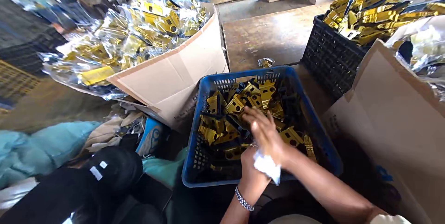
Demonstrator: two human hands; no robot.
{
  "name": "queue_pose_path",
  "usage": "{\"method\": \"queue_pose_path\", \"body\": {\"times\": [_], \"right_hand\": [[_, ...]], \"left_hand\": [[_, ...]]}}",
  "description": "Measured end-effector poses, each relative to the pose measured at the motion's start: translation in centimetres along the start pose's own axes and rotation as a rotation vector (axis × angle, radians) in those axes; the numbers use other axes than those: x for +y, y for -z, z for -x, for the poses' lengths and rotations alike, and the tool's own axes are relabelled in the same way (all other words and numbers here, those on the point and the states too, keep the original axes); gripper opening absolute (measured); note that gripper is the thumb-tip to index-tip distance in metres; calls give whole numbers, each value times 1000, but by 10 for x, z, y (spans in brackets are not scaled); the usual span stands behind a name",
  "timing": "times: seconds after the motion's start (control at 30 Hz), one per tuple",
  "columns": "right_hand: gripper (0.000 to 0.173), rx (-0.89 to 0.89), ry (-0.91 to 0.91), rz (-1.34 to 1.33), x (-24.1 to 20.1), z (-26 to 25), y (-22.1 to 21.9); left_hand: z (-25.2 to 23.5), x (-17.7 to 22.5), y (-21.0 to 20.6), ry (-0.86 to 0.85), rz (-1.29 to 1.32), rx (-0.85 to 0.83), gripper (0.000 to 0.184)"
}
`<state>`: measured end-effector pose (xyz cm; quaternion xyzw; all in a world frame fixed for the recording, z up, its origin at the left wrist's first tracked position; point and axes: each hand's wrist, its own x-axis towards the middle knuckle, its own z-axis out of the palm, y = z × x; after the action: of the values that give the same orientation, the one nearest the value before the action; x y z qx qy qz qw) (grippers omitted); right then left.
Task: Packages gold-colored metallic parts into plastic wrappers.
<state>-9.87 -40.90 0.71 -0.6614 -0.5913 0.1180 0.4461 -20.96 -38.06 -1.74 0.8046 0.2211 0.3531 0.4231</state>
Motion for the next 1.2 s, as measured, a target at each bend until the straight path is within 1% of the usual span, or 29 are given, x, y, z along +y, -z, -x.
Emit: {"method": "queue_pose_path", "body": {"times": [0.03, 0.07, 0.1, 0.13, 0.2, 0.23, 0.27, 0.3, 0.33, 0.37, 0.4, 0.43, 0.47, 0.5, 0.57, 0.6, 0.63, 0.67, 0.7, 0.73, 0.77, 0.83, 0.9, 0.93, 0.97, 1.03, 1.1, 1.17, 1.2], "right_hand": [[61, 39, 93, 95, -10, 5, -7], [63, 64, 201, 158, -14, 8, -11], [63, 53, 253, 117, -12, 12, -14], [63, 15, 216, 14, -5, 11, -13], [60, 23, 84, -75, 9, -4, -7], [60, 40, 71, -63, 7, -2, -9], [64, 55, 129, -20, -1, 5, -14], [68, 93, 236, 20, -8, 11, -20], [70, 96, 304, 0, -9, 14, -23], [68, 61, 276, -59, -4, 13, -22], [65, -24, 162, -93, 7, 10, -16], [58, -84, 16, -55, 22, 6, -9], [49, -112, -117, 23, 36, 2, -2], [44, -78, -206, 41, 48, 2, 3], [44, 35, -324, -139, 48, 7, 13], [47, 27, -343, -256, 39, 15, 17], [51, -38, -314, -353, 30, 23, 19], [48, -111, -247, -440, 23, 29, 18], [40, -151, -196, -535, 18, 30, 17], [34, -165, -218, -608, 14, 30, 18], [34, -187, -275, -644, 12, 29, 20], [41, -288, -286, -647, 12, 28, 23], [23, -296, -223, -667, 13, 32, 16], [15, -258, -246, -674, 13, 33, 15], [12, -232, -300, -684, 14, 34, 16], [15, -266, -374, -718, 12, 38, 19], [22, -343, -354, -788, 11, 47, 17], [11, -279, -367, -787, 11, 53, 9], [11, -248, -397, -789, 12, 54, 6]], "left_hand": [[1, 4, 10, 108, 34, -139, 32], [-2, 8, 15, 220, 31, -218, 32], [4, 10, 17, 272, -4, -253, 32], [11, 11, 16, 320, -6, -259, 31], [14, 1, 4, 131, 52, -19, 38], [16, 3, 6, 146, 97, -17, 40], [15, 14, 17, 270, 121, -120, 38], [7, 32, 31, 485, 106, -277, 29], [3, 42, 37, 594, 79, -328, 24], [6, 38, 37, 543, 42, -303, 25], [16, 23, 31, 353, 31, -178, 30], [24, 15, 28, 249, 41, -91, 35], [33, 15, 35, 254, 80, -93, 35], [39, 13, 46, 285, 161, -88, 34], [33, 9, 60, 386, 353, -15, 30], [31, 8, 63, 435, 395, 17, 30], [32, 4, 64, 438, 397, 42, 31], [34, -1, 65, 372, 383, 58, 36], [36, -6, 65, 282, 372, 66, 40], [38, -9, 66, 209, 359, 77, 44], [40, -10, 66, 171, 324, 90, 48], [44, -6, 60, 222, 170, 145, 54], [45, -2, 54, 311, 24, 124, 44], [45, -1, 53, 307, -21, 100, 41], [46, -3, 51, 279, -48, 84, 40], [47, -8, 48, 247, 5, 78, 48], [50, -16, 44, 194, 90, 60, 61], [53, -15, 45, 175, 193, 8, 68], [54, -10, 46, 200, 241, -8, 65]]}}
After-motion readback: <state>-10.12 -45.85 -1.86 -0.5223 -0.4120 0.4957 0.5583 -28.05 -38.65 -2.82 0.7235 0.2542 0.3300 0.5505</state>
